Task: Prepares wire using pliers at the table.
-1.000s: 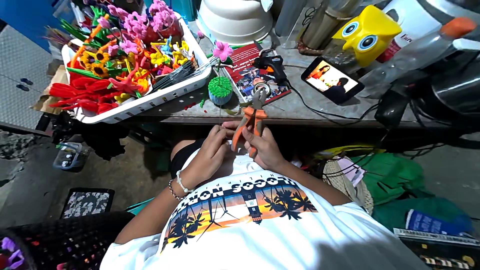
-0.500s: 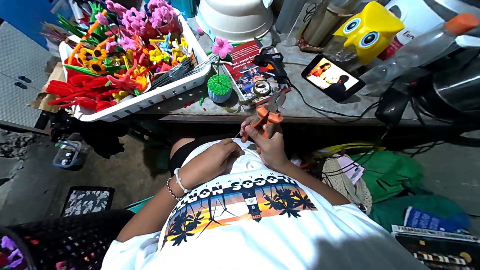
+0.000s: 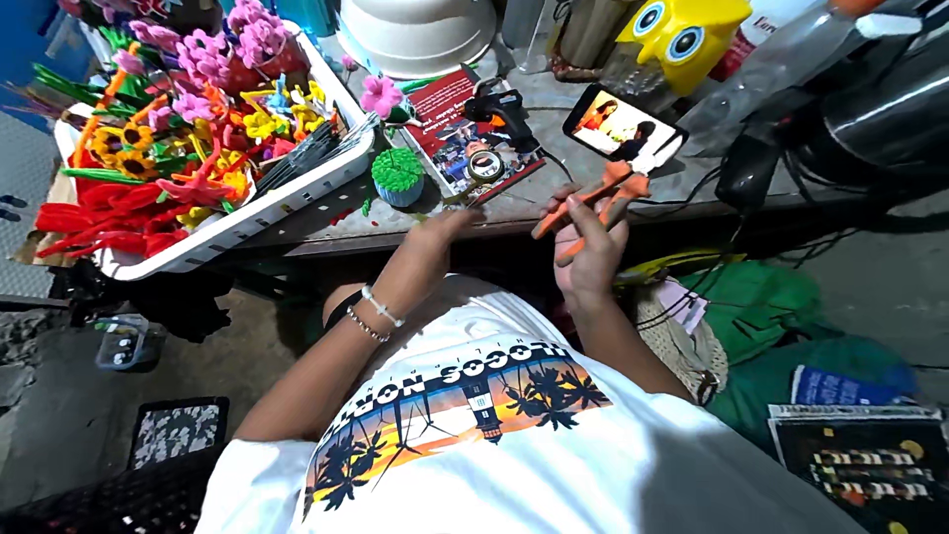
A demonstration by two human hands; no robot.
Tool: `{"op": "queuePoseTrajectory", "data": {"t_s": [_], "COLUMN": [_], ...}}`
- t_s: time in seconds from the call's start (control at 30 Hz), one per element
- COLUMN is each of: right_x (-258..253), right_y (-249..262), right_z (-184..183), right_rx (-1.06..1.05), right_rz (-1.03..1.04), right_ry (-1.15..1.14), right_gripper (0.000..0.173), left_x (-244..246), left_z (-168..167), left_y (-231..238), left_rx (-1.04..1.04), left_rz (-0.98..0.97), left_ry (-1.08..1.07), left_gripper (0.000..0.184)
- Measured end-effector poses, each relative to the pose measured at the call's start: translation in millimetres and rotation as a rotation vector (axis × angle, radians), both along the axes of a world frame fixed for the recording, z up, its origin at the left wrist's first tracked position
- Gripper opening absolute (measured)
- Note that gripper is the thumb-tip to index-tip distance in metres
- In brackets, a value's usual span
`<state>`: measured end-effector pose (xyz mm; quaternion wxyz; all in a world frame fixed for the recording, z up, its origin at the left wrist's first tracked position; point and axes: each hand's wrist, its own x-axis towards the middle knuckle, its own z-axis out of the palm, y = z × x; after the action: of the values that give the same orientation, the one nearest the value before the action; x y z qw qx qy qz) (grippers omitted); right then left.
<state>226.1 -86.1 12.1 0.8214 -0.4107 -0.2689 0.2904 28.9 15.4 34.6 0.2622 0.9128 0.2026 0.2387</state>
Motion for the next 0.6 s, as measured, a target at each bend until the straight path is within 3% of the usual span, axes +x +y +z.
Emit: {"op": "queuePoseTrajectory", "data": {"t_s": [0.2,0.37,0.6], "right_x": [14,25,24], "right_y": [-16,-22,-23], "right_z": [-6,-12,-19], "right_rx": [-0.034,-0.011,-0.055], "right_rz": [-0.089,-0.111,-0.054], "right_ry": [0.032,0.007,-0.018], "right_gripper": [0.021,0.019,0.025], "left_x": [81,114,116], "left_z": [-5,-16,-29], "left_y": [36,42,56], "left_rx": [0.298,0.449,0.521], "left_rz": [-0.117,-0.163,-0.222], "left_ry": [0.278,0.558,0.512], "left_gripper": [0.038,0.036,0.028]}}
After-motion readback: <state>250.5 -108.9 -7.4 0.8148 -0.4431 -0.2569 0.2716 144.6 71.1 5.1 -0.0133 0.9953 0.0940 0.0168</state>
